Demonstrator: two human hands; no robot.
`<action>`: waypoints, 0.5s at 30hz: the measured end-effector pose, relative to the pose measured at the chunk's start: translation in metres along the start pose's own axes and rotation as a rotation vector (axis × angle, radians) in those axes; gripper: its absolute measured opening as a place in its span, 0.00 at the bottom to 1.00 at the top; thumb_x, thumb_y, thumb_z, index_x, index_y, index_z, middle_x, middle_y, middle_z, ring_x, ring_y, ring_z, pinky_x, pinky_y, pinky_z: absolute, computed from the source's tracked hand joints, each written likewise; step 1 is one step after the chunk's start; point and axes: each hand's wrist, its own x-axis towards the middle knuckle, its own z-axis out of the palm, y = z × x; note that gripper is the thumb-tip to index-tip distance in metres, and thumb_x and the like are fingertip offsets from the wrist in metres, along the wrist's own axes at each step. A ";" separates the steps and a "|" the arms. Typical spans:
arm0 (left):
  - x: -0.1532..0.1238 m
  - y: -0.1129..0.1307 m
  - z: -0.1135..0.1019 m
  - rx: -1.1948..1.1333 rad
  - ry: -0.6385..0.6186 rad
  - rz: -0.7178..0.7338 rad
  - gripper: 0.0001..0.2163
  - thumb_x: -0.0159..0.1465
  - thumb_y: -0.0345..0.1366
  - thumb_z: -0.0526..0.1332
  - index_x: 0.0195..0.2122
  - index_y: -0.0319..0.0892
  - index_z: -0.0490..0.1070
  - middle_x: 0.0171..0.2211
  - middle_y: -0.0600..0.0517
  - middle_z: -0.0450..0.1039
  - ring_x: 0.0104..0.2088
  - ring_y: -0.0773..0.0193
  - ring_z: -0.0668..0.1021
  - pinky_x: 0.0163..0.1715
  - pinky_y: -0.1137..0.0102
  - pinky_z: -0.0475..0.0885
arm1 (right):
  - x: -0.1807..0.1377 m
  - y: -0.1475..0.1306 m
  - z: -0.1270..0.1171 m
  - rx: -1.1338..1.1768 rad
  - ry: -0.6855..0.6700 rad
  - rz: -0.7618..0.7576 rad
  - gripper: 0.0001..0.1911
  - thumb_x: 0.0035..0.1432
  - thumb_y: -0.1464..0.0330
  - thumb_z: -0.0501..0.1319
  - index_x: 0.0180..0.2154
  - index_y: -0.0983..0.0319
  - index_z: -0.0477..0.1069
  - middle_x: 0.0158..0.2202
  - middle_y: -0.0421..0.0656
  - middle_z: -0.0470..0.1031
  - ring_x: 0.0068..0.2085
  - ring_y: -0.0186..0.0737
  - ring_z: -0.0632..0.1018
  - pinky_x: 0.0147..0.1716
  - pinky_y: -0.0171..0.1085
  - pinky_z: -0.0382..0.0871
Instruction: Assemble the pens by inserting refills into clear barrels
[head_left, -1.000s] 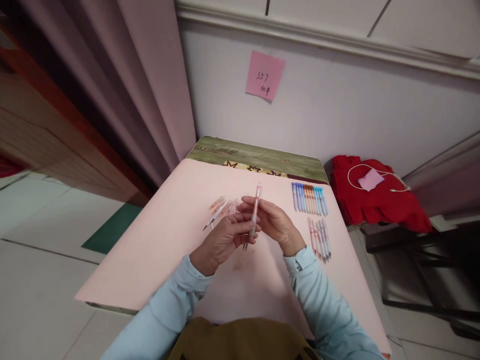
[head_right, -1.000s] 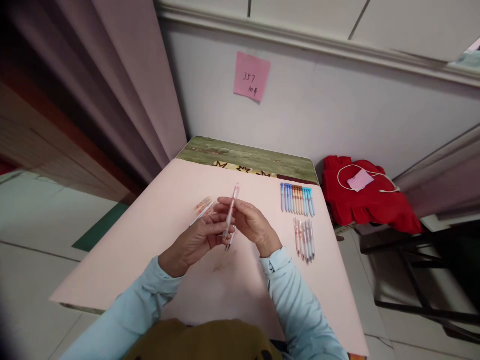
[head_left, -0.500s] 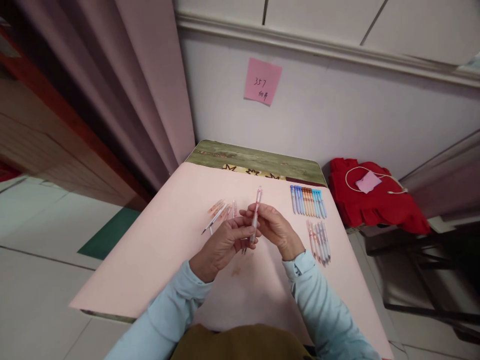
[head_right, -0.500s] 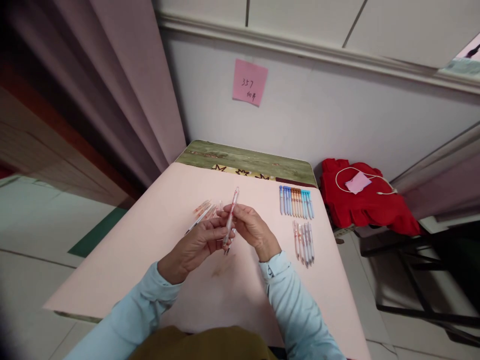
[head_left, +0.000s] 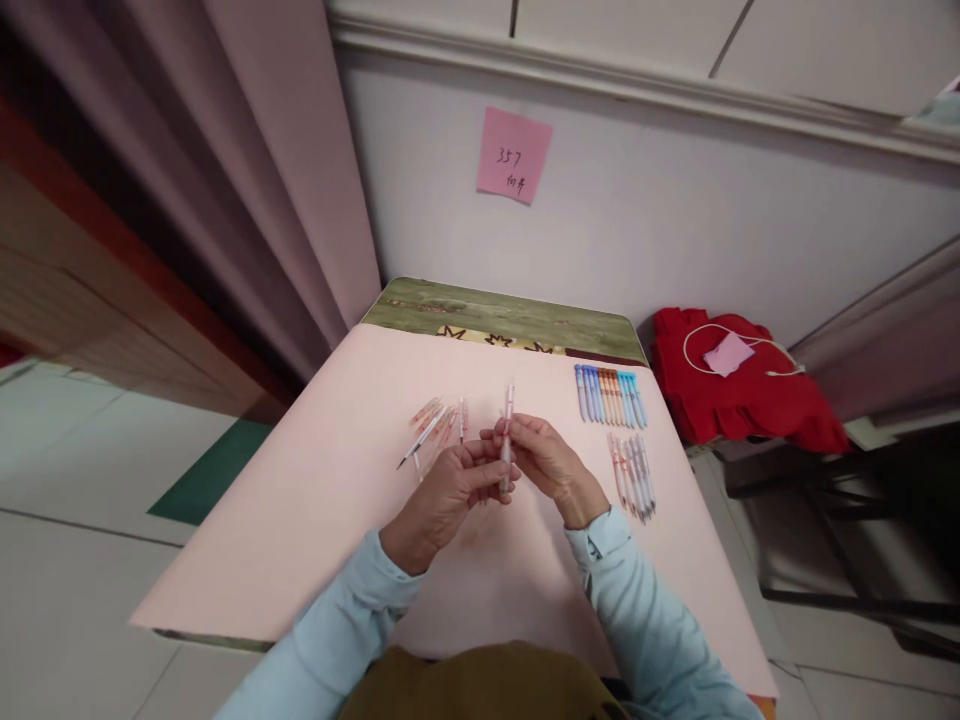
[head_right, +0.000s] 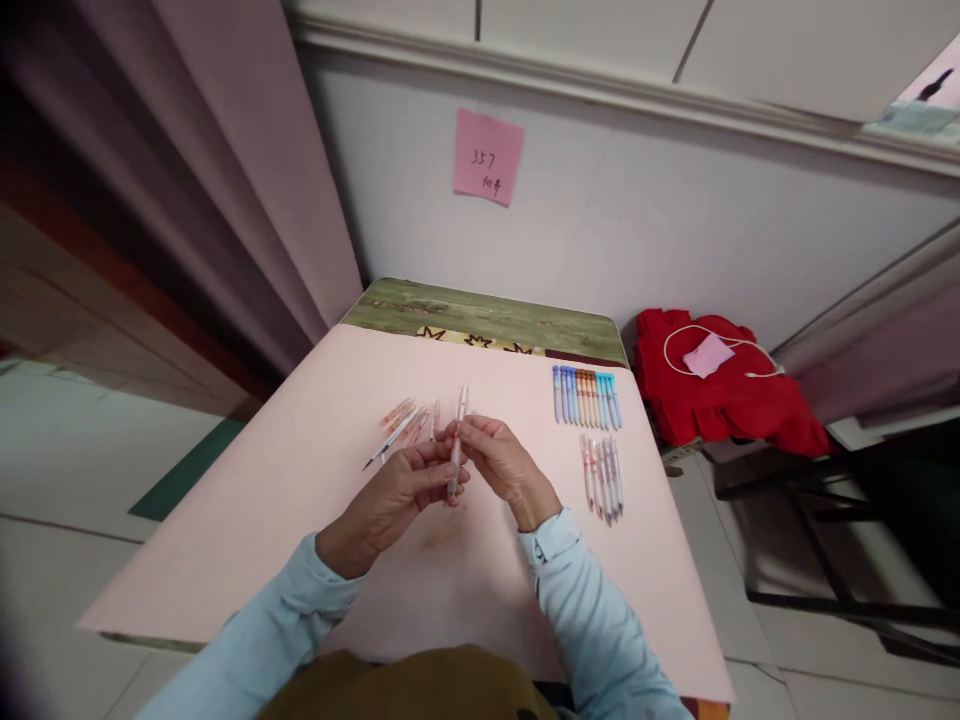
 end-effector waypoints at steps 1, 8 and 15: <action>0.001 -0.003 0.001 0.038 0.028 0.024 0.11 0.52 0.36 0.72 0.33 0.37 0.76 0.29 0.51 0.74 0.28 0.68 0.73 0.31 0.70 0.69 | -0.001 0.001 0.000 -0.025 0.015 -0.009 0.16 0.48 0.56 0.73 0.31 0.62 0.78 0.29 0.42 0.77 0.30 0.35 0.74 0.31 0.35 0.66; 0.013 -0.036 -0.003 0.211 0.201 0.078 0.10 0.51 0.38 0.70 0.29 0.38 0.75 0.24 0.52 0.73 0.25 0.67 0.74 0.29 0.69 0.69 | -0.008 0.024 -0.006 -0.218 0.291 -0.091 0.16 0.48 0.56 0.72 0.30 0.63 0.79 0.26 0.41 0.76 0.28 0.36 0.72 0.30 0.36 0.65; 0.016 -0.069 0.002 0.242 0.202 0.019 0.17 0.50 0.40 0.73 0.37 0.39 0.73 0.24 0.53 0.75 0.25 0.65 0.75 0.31 0.68 0.71 | -0.042 0.044 -0.028 -0.281 0.436 -0.132 0.16 0.45 0.59 0.72 0.34 0.62 0.79 0.30 0.41 0.78 0.31 0.37 0.75 0.36 0.38 0.68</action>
